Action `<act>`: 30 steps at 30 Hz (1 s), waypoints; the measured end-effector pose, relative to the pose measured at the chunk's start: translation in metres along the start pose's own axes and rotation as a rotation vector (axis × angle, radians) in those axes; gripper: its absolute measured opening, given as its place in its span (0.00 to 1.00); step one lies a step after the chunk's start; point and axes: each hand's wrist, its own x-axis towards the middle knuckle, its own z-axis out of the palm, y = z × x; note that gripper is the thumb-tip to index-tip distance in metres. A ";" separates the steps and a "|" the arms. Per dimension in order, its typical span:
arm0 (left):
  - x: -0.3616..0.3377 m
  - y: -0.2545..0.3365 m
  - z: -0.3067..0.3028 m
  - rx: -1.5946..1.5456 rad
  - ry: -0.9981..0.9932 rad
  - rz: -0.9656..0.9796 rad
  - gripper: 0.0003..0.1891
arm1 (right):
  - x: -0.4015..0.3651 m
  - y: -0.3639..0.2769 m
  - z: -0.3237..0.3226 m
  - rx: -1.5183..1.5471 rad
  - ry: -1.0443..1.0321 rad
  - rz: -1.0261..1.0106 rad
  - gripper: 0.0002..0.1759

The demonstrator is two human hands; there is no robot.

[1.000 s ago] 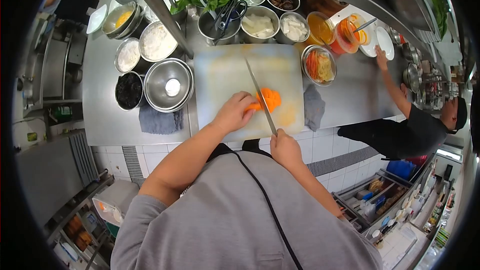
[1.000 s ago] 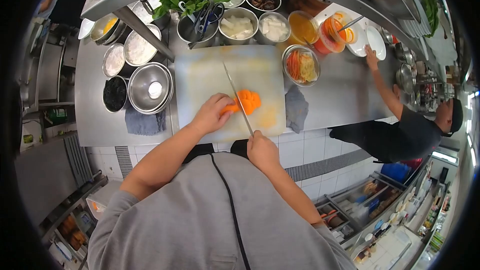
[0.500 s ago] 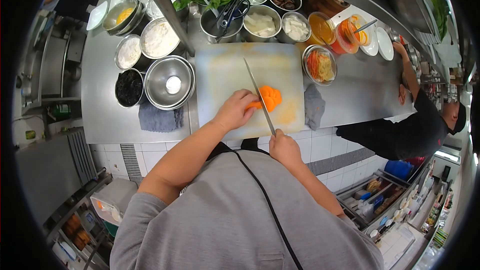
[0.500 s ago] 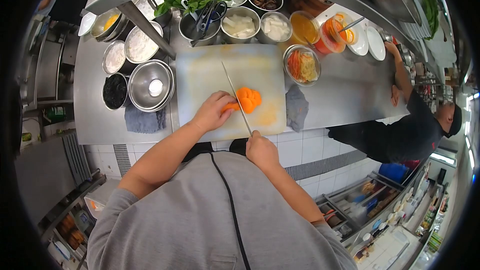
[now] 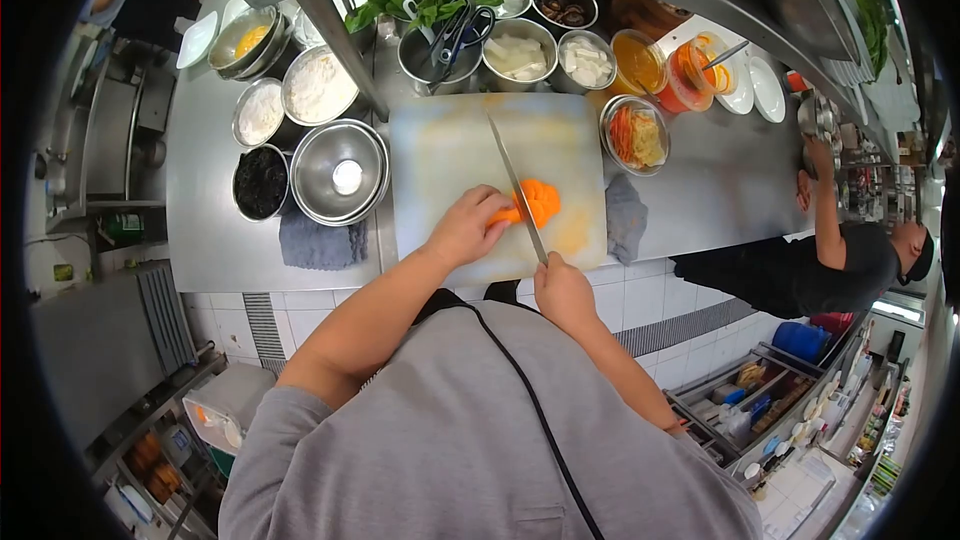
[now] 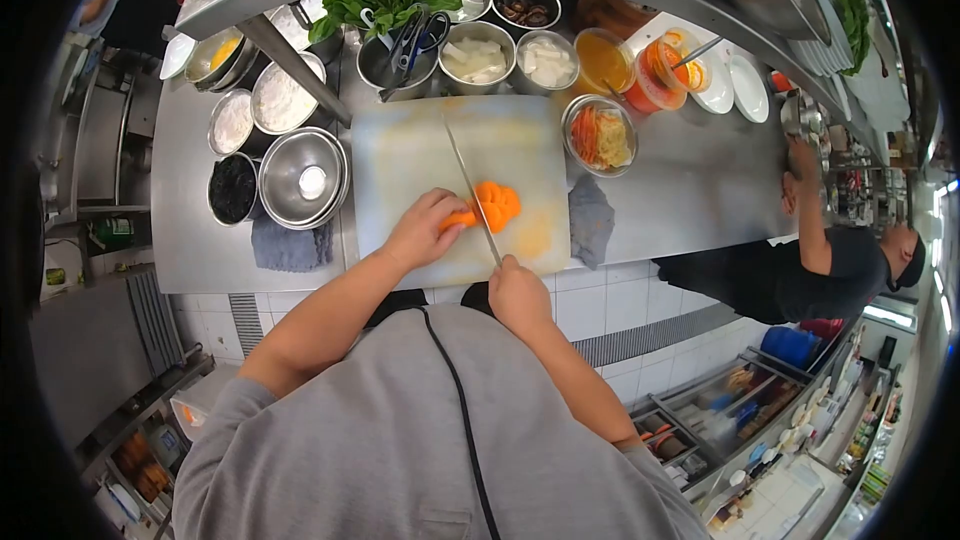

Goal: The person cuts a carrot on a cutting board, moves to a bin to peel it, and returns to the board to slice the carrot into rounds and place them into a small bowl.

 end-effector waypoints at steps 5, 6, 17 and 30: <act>0.001 0.002 0.000 -0.009 -0.023 -0.034 0.18 | -0.017 -0.005 -0.012 -0.050 -0.069 0.035 0.14; 0.002 0.002 -0.001 -0.008 -0.021 -0.033 0.18 | -0.017 -0.006 -0.011 -0.050 -0.077 0.031 0.14; 0.000 -0.001 0.000 0.006 -0.004 0.002 0.18 | -0.023 -0.009 -0.015 -0.083 -0.109 0.064 0.14; -0.001 -0.002 0.000 -0.009 0.006 0.006 0.17 | 0.004 -0.009 -0.004 -0.005 -0.013 0.003 0.14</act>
